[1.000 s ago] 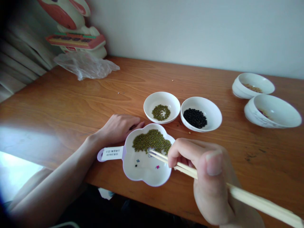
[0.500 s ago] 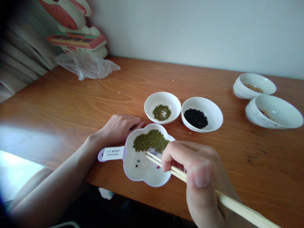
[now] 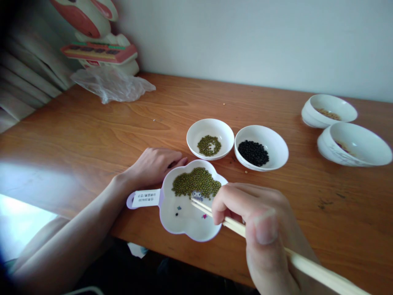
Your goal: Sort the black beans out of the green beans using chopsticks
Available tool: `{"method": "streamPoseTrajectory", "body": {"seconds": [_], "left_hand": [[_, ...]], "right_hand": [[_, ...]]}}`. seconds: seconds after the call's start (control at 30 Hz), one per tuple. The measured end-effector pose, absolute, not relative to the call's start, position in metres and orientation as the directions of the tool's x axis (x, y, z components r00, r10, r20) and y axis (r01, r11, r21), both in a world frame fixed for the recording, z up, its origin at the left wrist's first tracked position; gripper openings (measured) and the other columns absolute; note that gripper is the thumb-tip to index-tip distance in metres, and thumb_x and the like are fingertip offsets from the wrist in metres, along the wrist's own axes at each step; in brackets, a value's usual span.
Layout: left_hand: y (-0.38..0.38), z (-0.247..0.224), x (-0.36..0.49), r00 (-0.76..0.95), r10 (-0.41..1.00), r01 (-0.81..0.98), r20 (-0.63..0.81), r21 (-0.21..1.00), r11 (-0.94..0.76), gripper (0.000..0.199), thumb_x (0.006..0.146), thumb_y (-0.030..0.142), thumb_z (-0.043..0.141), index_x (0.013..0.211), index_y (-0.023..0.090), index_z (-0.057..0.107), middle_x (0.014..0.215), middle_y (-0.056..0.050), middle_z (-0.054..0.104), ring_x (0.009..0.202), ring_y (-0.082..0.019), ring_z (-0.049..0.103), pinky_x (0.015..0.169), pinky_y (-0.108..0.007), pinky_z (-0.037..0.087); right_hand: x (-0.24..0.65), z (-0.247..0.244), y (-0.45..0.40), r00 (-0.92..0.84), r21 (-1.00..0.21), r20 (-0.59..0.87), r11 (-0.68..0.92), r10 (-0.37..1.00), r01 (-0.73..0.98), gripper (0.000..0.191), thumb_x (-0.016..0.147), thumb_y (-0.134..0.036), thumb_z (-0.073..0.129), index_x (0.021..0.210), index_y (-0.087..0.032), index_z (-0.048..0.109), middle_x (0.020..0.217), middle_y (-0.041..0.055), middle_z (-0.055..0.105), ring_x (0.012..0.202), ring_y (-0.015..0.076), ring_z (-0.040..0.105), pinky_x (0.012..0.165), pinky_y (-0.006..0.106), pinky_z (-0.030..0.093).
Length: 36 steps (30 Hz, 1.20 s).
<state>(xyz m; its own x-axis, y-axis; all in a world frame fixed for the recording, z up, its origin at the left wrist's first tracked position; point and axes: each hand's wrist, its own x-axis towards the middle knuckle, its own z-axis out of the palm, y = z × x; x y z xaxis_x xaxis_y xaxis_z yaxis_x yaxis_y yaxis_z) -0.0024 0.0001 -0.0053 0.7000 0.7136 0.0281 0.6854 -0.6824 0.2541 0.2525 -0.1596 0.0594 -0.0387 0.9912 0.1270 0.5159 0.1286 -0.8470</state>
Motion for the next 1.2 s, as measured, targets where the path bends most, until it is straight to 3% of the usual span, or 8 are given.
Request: {"method": "streamPoseTrajectory", "body": {"seconds": [0.17,0.37,0.5,1.2], "left_hand": [[0.000,-0.004,-0.002,0.696,0.717,0.690,0.029,0.246,-0.680,0.042,0.105,0.044,0.042,0.076,0.021,0.064,0.073,0.000,0.068,0.060,-0.013,0.049,0.058,-0.032,0.020],[0.001,-0.007,-0.003,0.704,0.709,0.679,0.038,0.256,-0.688,0.039,0.104,0.043,0.044,0.078,0.022,0.065,0.073,0.001,0.068,0.060,-0.013,0.047,0.058,-0.032,0.018],[0.001,-0.009,-0.003,0.703,0.710,0.677,0.040,0.266,-0.686,0.038,0.104,0.042,0.045,0.079,0.021,0.066,0.073,0.001,0.067,0.060,-0.012,0.046,0.057,-0.032,0.018],[0.000,-0.007,-0.003,0.704,0.708,0.679,0.053,0.244,-0.693,0.040,0.105,0.043,0.044,0.077,0.022,0.063,0.070,0.001,0.066,0.058,-0.013,0.044,0.057,-0.031,0.017]], "right_hand": [[0.244,0.061,-0.154,-0.110,-0.867,0.060,0.107,0.992,0.487,0.088,0.090,-0.084,0.006,0.072,-0.026,0.070,0.070,0.0082,0.069,0.062,0.0238,0.065,0.051,0.036,0.044],[0.240,0.058,-0.153,-0.125,-0.902,0.097,0.140,0.987,0.408,0.084,0.093,-0.082,0.008,0.070,-0.024,0.065,0.063,0.0021,0.066,0.055,0.0176,0.059,0.049,0.034,0.039],[0.238,0.061,-0.151,-0.149,-0.927,0.001,0.057,0.989,0.371,0.084,0.088,-0.088,0.012,0.070,-0.024,0.064,0.064,0.0015,0.065,0.056,0.0179,0.058,0.052,0.034,0.037],[0.237,0.063,-0.151,-0.091,-0.924,0.006,0.040,0.996,0.381,0.083,0.090,-0.086,0.015,0.065,-0.024,0.065,0.062,0.0026,0.065,0.056,0.0185,0.057,0.052,0.035,0.035]]}}
